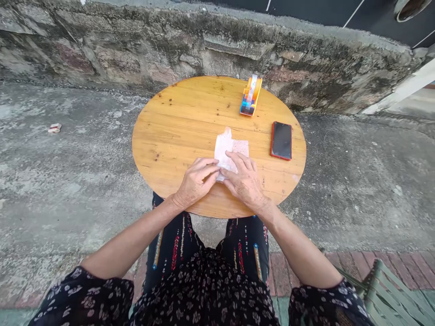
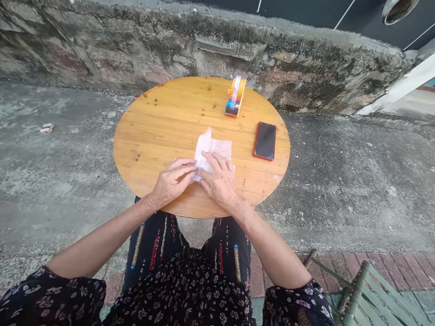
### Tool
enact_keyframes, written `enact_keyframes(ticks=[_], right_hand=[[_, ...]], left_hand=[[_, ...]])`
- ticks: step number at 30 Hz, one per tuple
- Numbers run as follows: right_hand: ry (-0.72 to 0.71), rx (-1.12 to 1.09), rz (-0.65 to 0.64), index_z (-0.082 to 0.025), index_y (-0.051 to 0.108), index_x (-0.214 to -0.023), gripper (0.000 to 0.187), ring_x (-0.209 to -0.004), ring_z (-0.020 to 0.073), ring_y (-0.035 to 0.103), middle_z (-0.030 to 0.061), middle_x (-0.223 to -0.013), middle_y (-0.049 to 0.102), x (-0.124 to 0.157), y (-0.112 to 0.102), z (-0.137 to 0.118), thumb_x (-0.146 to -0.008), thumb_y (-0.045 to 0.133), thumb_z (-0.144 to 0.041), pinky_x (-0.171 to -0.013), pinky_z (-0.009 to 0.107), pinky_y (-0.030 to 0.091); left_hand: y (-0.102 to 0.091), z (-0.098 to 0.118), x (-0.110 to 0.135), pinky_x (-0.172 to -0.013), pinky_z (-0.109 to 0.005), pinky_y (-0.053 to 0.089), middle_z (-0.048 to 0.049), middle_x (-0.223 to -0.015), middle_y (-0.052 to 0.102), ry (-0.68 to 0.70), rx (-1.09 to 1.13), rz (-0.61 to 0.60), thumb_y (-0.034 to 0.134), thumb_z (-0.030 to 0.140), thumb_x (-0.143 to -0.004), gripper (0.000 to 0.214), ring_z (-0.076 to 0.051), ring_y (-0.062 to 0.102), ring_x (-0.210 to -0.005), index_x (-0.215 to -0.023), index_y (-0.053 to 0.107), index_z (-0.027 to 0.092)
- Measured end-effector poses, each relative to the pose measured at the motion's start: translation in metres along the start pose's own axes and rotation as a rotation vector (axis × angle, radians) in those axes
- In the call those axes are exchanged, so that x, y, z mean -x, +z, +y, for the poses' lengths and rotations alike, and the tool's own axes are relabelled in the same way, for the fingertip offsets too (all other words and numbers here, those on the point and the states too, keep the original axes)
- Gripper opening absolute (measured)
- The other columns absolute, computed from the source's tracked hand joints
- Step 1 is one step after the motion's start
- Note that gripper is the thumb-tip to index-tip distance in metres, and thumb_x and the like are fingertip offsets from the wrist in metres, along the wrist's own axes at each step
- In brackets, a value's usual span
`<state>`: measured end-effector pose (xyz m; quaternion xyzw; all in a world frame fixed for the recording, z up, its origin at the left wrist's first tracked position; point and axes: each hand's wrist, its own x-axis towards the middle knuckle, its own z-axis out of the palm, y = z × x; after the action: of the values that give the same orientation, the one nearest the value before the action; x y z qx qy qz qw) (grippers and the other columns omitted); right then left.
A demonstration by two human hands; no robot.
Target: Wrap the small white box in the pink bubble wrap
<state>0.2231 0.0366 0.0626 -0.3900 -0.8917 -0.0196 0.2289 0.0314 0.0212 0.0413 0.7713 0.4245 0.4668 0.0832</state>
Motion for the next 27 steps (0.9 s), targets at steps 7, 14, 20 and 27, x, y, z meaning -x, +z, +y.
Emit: enact_keyframes(ticks=[7,14,20,27], right_hand=[[0.038,-0.034,0.043,-0.028,0.069,-0.114,0.025,-0.135,0.0299,0.041,0.0067,-0.147,0.048,0.01,0.003,-0.001,-0.09,0.062,-0.029,-0.104,0.052,0.037],[0.146,-0.124,0.2,-0.024,0.07,-0.106,0.021,-0.125,0.0291,0.052,0.0094,-0.139,0.054,0.022,-0.018,0.009,-0.088,0.058,-0.023,-0.099,0.051,0.041],[0.423,-0.281,0.218,-0.021,0.066,-0.104,0.019,-0.1,0.0242,0.065,0.0104,-0.117,0.066,0.038,-0.035,0.031,-0.088,0.056,-0.025,-0.089,0.046,0.05],[0.939,-0.76,-0.083,-0.019,0.059,-0.097,0.031,-0.065,0.0168,0.065,0.0041,-0.082,0.068,0.064,-0.039,0.043,-0.083,0.062,-0.047,-0.051,0.027,0.047]], left_hand=[[0.006,-0.009,-0.002,-0.094,-0.046,0.055,-0.0112,-0.115,0.07,0.147,-0.022,-0.046,0.057,0.012,-0.089,0.019,-0.023,0.064,-0.11,-0.105,0.067,0.017],[0.003,-0.009,-0.004,-0.094,-0.043,0.055,-0.012,-0.114,0.069,0.185,-0.064,-0.101,0.057,0.011,-0.089,0.017,-0.023,0.062,-0.11,-0.103,0.067,0.016],[0.0,-0.008,-0.007,-0.094,-0.044,0.054,-0.0099,-0.114,0.068,0.207,-0.122,-0.134,0.056,0.011,-0.089,0.018,-0.024,0.06,-0.111,-0.101,0.067,0.017],[-0.001,-0.01,-0.009,-0.093,-0.042,0.054,-0.0099,-0.114,0.068,0.249,-0.156,-0.181,0.055,0.011,-0.089,0.017,-0.024,0.061,-0.108,-0.101,0.067,0.016]])
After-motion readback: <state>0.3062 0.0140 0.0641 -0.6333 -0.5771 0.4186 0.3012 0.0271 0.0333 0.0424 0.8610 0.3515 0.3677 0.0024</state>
